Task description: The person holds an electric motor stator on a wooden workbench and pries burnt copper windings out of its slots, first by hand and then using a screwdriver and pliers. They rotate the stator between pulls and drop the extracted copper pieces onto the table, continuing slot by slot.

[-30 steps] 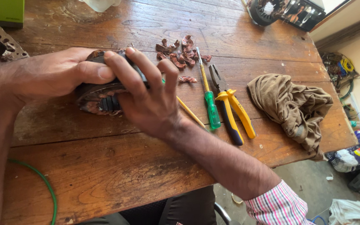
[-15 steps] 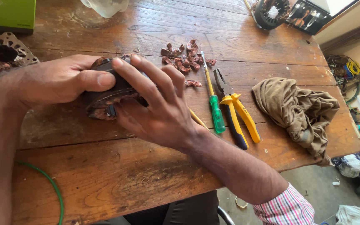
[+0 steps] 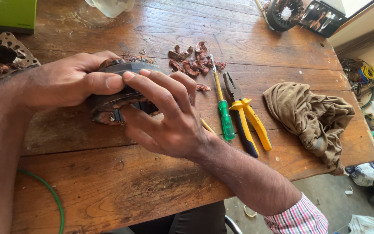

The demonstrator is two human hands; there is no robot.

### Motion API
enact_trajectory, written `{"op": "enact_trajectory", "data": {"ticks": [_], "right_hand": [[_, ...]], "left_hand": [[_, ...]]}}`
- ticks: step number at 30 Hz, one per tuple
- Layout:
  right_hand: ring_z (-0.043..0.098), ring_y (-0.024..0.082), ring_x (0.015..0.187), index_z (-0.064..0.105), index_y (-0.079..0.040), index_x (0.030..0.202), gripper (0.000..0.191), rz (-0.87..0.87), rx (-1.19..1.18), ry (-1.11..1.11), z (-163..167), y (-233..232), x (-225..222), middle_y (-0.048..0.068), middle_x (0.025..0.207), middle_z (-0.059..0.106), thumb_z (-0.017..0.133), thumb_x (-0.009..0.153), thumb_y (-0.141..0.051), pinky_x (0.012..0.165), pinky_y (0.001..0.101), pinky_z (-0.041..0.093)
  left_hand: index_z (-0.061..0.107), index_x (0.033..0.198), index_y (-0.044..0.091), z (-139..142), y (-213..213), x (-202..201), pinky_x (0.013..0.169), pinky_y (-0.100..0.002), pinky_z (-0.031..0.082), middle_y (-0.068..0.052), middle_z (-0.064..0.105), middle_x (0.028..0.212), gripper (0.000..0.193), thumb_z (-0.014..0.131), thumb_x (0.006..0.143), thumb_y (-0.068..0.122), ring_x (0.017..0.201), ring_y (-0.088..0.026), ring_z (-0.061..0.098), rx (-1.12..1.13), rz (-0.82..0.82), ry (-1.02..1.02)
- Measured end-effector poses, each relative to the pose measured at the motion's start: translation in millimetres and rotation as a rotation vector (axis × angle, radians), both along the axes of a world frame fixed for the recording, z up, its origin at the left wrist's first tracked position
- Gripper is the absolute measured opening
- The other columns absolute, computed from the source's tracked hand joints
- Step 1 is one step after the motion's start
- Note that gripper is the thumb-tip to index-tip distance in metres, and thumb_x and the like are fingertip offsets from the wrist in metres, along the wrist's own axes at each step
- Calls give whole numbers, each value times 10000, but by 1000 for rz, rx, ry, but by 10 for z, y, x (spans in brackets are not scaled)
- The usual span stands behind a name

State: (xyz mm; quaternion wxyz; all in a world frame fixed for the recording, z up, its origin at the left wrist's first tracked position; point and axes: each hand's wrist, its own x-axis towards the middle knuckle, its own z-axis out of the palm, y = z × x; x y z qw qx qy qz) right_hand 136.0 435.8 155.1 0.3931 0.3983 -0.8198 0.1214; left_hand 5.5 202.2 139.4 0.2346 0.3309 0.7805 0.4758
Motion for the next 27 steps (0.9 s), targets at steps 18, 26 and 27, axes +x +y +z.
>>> {"op": "enact_trajectory", "data": {"ticks": [18,26,27], "right_hand": [[404,278,1428,761,-167,1022,99,-21,-7,-69,-36,28,-54,103,1567,395,809,938,-147,1204,461,314],[376,264,1466,785,-160,1088,112,-31,12,-67,-73,39,-62,83,1599,369,803,979,-175,1190,431,305],[375,264,1466,784,-163,1079,108,-32,13,-65,-74,38,-62,83,1598,369,803,974,-177,1190,431,305]], "left_hand": [[795,1171,34,-14,-100,-56,885,-394,550,-92,663,1254,780,691,836,731,1151,-245,646,148,-127,34],[708,1257,24,-58,-68,-58,993,-389,468,-88,629,1245,848,646,834,756,1216,-235,580,226,-134,166],[684,1287,33,-79,-77,-63,912,-415,512,-112,645,1186,878,671,807,768,1147,-249,627,174,-90,112]]}}
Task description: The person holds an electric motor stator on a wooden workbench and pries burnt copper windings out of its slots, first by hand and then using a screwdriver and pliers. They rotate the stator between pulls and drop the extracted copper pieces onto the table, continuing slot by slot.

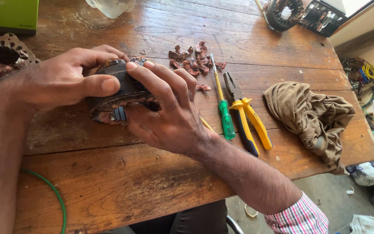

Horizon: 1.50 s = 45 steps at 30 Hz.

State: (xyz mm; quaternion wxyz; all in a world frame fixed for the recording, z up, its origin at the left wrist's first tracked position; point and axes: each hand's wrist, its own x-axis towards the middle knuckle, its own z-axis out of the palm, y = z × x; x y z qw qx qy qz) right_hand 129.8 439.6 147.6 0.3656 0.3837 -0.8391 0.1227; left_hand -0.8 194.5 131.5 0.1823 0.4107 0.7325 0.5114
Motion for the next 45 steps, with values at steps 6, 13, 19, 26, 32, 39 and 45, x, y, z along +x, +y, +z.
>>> {"op": "enact_trajectory", "data": {"ticks": [6,13,19,26,32,39,45], "right_hand": [[373,270,1469,775,-157,1038,73,6,4,-10,17,-14,9,87,1603,368,800,972,-172,1189,438,304],[392,261,1463,765,-150,1003,41,10,-11,-1,14,-15,6,80,1602,383,796,976,-149,1190,427,304],[390,243,1441,765,-161,1019,64,6,-9,-2,22,-7,11,69,1617,372,797,963,-167,1194,423,295],[332,252,1462,772,-166,1041,93,10,-2,-25,-30,8,-2,75,1645,318,798,967,-215,1214,435,271],[159,258,1486,797,-138,973,291,-72,82,-76,-82,13,-29,31,1635,152,808,1004,-427,1255,477,151],[139,264,1493,799,-228,979,150,-71,72,-128,-63,24,-25,-18,1654,148,810,959,-377,1254,491,145],[159,274,1495,796,-182,1015,150,-116,70,-52,-63,53,-64,26,1643,191,808,935,-308,1222,510,176]], "left_hand": [[570,1302,4,-88,-55,-29,692,-462,619,-173,659,1007,1062,748,667,837,930,-304,744,-72,113,-128],[491,1363,16,-92,-66,-38,568,-430,634,-167,603,958,1102,713,675,848,897,-318,738,-59,138,-88],[466,1451,88,-21,-45,2,656,-429,640,-230,655,1092,1120,742,669,841,1016,-387,721,-19,72,-185],[443,1258,39,-6,-62,-4,609,-514,628,-106,555,1419,1039,733,678,851,1105,-375,656,-24,124,-88],[570,1384,129,29,-55,-4,764,-508,590,-194,628,1081,1022,726,666,839,1033,-332,713,-53,129,-49],[618,1286,129,240,-22,59,873,-460,555,-106,660,1146,871,742,705,766,1109,-264,680,-19,15,-79],[594,1312,121,289,2,123,971,-373,522,-69,675,1176,883,741,704,745,1155,-215,632,26,23,-105]]}}
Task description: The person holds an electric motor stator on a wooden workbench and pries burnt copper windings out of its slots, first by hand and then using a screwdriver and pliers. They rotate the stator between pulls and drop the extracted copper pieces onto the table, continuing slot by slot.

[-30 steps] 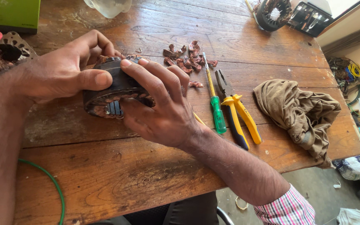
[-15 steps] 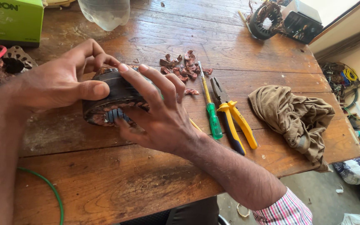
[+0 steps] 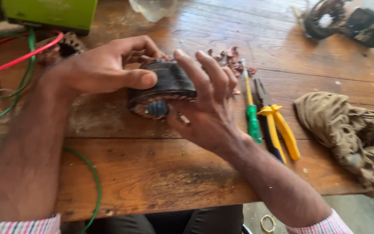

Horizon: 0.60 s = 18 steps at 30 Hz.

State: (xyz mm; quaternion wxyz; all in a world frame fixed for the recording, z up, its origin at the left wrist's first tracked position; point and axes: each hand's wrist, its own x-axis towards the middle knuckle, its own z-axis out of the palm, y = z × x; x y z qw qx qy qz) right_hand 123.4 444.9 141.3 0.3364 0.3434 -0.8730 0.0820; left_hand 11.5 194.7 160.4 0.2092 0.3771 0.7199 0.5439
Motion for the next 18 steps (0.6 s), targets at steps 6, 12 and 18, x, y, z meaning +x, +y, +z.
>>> {"op": "enact_trajectory", "data": {"ticks": [6,12,18], "right_hand": [[160,287,1502,802,-184,1061,145,-40,69,11,-27,5,-11,49,1666,186,802,991,-310,1213,514,187],[122,289,1516,807,-206,1111,141,-46,112,27,-18,-17,31,61,1683,132,786,1017,-309,1225,511,154],[86,292,1516,828,-238,1067,104,-76,141,12,26,-44,64,38,1689,120,804,1024,-329,1215,498,134]], "left_hand": [[615,1239,90,5,10,29,862,-323,524,-32,650,1076,858,741,716,759,1040,-146,612,15,-3,-62],[636,1177,85,2,8,51,798,-324,544,-43,671,995,864,697,698,801,961,-146,644,-19,5,-64],[645,1181,90,-6,7,58,820,-336,564,-50,688,1010,889,685,679,822,982,-156,665,-32,25,-44]]}}
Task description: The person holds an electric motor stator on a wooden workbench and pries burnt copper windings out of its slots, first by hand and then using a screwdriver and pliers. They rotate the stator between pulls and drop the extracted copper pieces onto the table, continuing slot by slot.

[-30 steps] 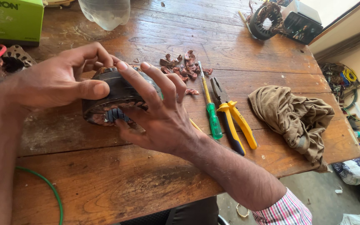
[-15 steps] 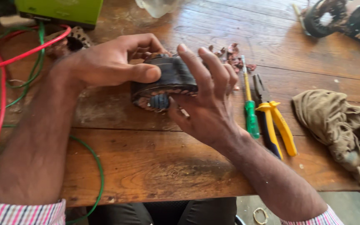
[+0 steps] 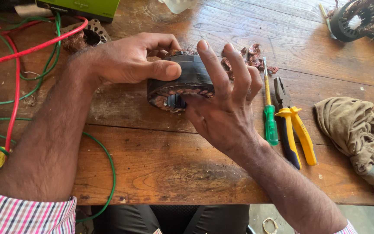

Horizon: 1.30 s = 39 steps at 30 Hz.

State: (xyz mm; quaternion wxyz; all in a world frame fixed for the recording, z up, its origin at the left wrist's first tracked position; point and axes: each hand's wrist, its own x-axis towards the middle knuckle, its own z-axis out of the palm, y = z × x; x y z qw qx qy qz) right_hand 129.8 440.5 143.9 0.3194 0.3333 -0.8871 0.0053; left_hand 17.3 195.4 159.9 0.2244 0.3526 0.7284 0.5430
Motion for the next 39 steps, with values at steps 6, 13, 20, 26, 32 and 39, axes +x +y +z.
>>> {"op": "enact_trajectory", "data": {"ticks": [6,13,20,26,32,39], "right_hand": [[63,279,1532,833,-264,1079,89,-5,16,11,13,-4,17,20,1701,86,808,1023,-329,1236,491,126],[87,305,1522,803,-206,1112,153,-49,28,22,-31,-3,-13,48,1653,123,817,988,-294,1216,527,147],[125,284,1517,788,-171,1185,246,-79,20,39,18,-59,6,66,1653,145,774,986,-314,1207,516,179],[221,346,1496,811,-169,1155,305,-75,-26,-22,98,-105,45,109,1641,225,763,928,-367,1181,561,241],[173,280,1521,777,-168,1108,218,-94,-97,11,37,-93,65,62,1645,172,748,1024,-367,1225,515,217],[167,263,1526,758,-134,1092,174,-133,-142,15,14,-93,91,32,1653,154,740,1020,-291,1245,490,188]], "left_hand": [[619,1191,80,-8,2,-2,823,-352,578,-57,683,1025,895,694,677,809,986,-162,664,2,-15,-28],[625,1202,83,-9,0,-14,856,-344,541,-40,675,1073,878,681,716,812,1018,-151,636,9,-30,3],[637,1177,81,-17,1,-34,863,-345,517,-35,674,1064,860,624,754,831,1025,-154,624,-44,-16,93],[663,1306,97,-57,-17,-88,891,-339,511,-20,712,1151,905,619,759,817,1080,-148,639,-110,20,180],[707,1341,125,-322,-37,-242,710,-383,577,-106,747,1036,781,610,878,747,924,-224,717,-220,-42,72],[699,1331,95,-498,-46,-361,790,-318,558,-70,743,1039,727,573,922,682,940,-147,705,-240,-67,148]]}}
